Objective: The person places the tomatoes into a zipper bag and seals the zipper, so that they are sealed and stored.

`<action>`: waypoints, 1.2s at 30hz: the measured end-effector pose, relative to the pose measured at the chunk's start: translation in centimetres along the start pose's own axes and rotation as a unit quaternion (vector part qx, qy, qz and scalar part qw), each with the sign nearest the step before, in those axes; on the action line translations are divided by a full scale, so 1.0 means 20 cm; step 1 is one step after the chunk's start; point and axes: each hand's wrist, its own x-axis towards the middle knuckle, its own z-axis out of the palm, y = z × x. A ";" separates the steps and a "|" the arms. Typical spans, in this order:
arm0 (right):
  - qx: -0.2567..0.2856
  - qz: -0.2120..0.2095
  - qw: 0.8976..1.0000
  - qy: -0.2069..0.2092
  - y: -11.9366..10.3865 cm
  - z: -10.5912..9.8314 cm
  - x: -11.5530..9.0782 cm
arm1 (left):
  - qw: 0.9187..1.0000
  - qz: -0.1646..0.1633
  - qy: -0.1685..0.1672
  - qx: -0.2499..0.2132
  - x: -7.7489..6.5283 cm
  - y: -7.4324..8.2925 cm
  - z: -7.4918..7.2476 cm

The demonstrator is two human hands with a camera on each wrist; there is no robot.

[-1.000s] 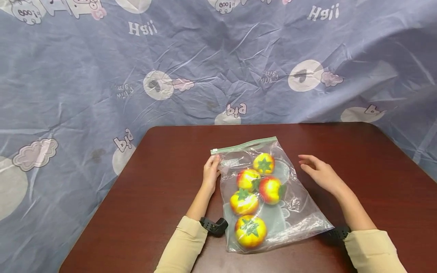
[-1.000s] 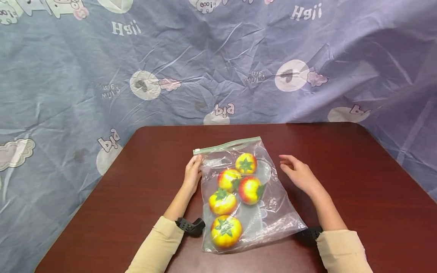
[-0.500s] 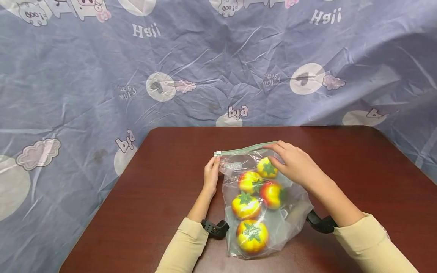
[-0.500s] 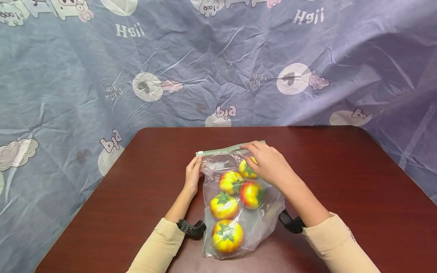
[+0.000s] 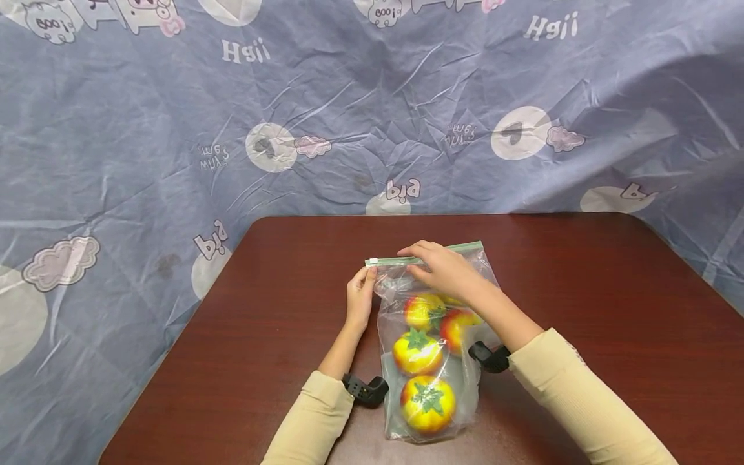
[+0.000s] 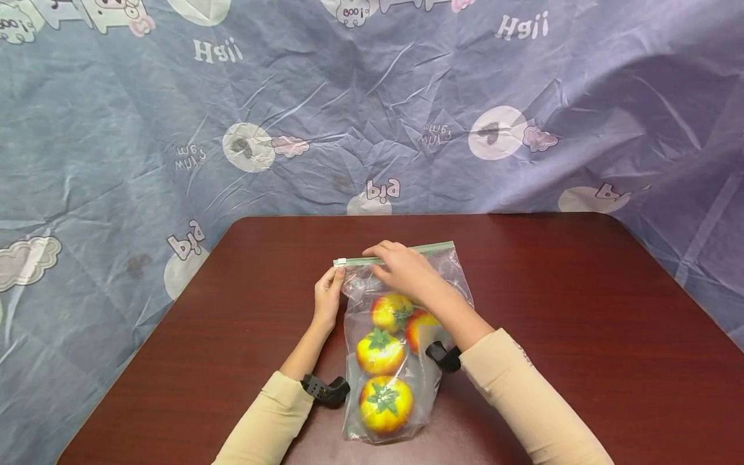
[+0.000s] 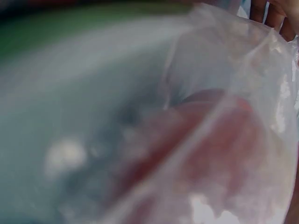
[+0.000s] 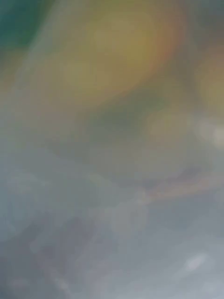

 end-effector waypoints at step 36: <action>0.118 0.049 0.991 0.027 0.00 0.17 0.17 | 0.997 0.061 -0.033 0.040 -0.02 0.12 0.06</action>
